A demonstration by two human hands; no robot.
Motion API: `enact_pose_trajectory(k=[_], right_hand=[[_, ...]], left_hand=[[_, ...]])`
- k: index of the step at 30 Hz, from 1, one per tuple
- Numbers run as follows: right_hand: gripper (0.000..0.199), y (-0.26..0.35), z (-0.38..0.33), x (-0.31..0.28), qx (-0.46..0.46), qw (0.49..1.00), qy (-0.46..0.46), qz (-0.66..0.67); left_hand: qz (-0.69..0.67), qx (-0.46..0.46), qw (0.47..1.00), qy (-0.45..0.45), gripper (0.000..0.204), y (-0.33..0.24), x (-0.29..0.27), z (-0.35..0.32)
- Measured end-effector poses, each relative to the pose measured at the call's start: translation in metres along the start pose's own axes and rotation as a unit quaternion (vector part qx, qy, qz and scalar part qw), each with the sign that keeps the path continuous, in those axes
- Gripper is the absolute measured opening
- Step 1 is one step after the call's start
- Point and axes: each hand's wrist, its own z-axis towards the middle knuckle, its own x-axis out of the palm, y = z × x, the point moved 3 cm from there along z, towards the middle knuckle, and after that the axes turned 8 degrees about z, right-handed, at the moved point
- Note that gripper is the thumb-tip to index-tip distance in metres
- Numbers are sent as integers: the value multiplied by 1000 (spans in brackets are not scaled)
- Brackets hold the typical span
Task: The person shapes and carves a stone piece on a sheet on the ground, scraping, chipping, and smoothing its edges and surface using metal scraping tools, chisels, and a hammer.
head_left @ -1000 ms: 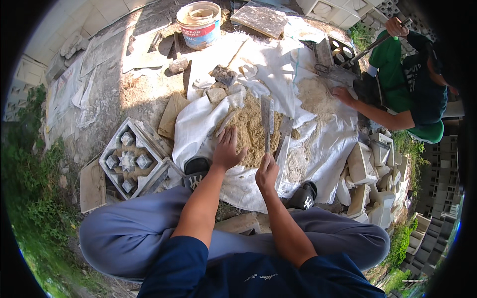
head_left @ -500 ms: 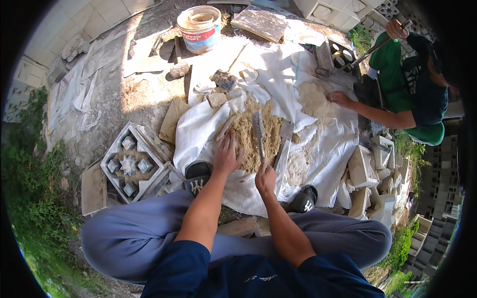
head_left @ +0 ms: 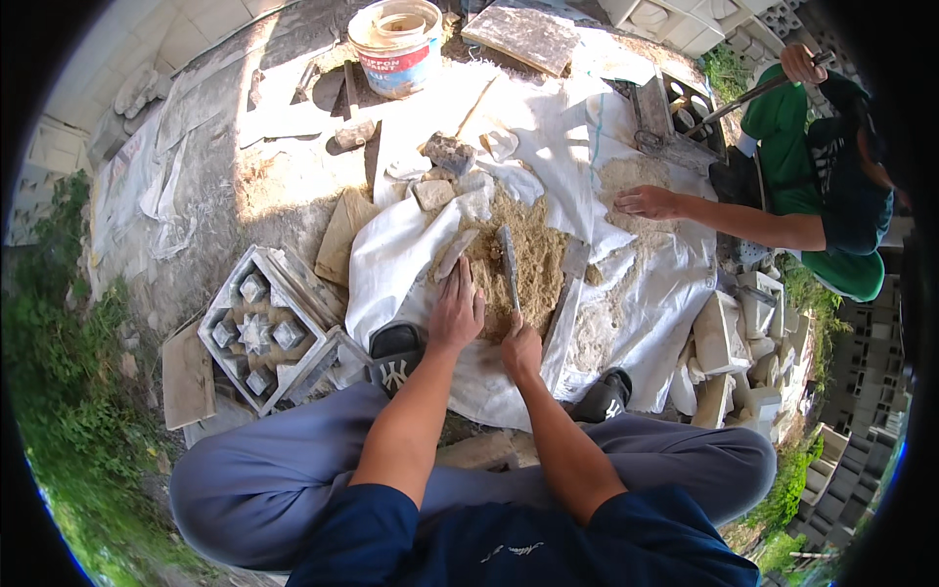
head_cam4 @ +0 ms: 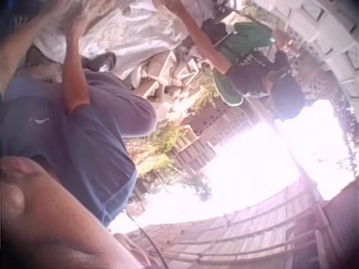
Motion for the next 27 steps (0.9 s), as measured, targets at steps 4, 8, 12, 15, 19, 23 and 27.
enact_pose_trajectory(k=[4,8,12,15,19,23,27], right_hand=[[67,4,6,-4,-30,996,-52,69],[62,53,3,-26,-119,971,-77,194],[52,49,-10,-25,-197,952,-109,206],[59,1,-22,2,1,1000,-24,-19],[54,0,-18,-5,4,1000,17,-25],[51,32,-15,-23,-82,994,-40,55],[45,47,-20,-34,-156,974,-94,131]], left_hand=[[-18,-15,1000,2,63,7,3,0],[-52,-35,998,5,62,17,2,-3],[-40,-30,999,0,61,10,1,0],[-46,-31,998,-7,60,6,-1,2],[-42,-25,999,-19,59,5,-3,1],[-46,-24,998,-20,58,13,-1,1],[-29,-29,999,-11,58,17,2,-4]])
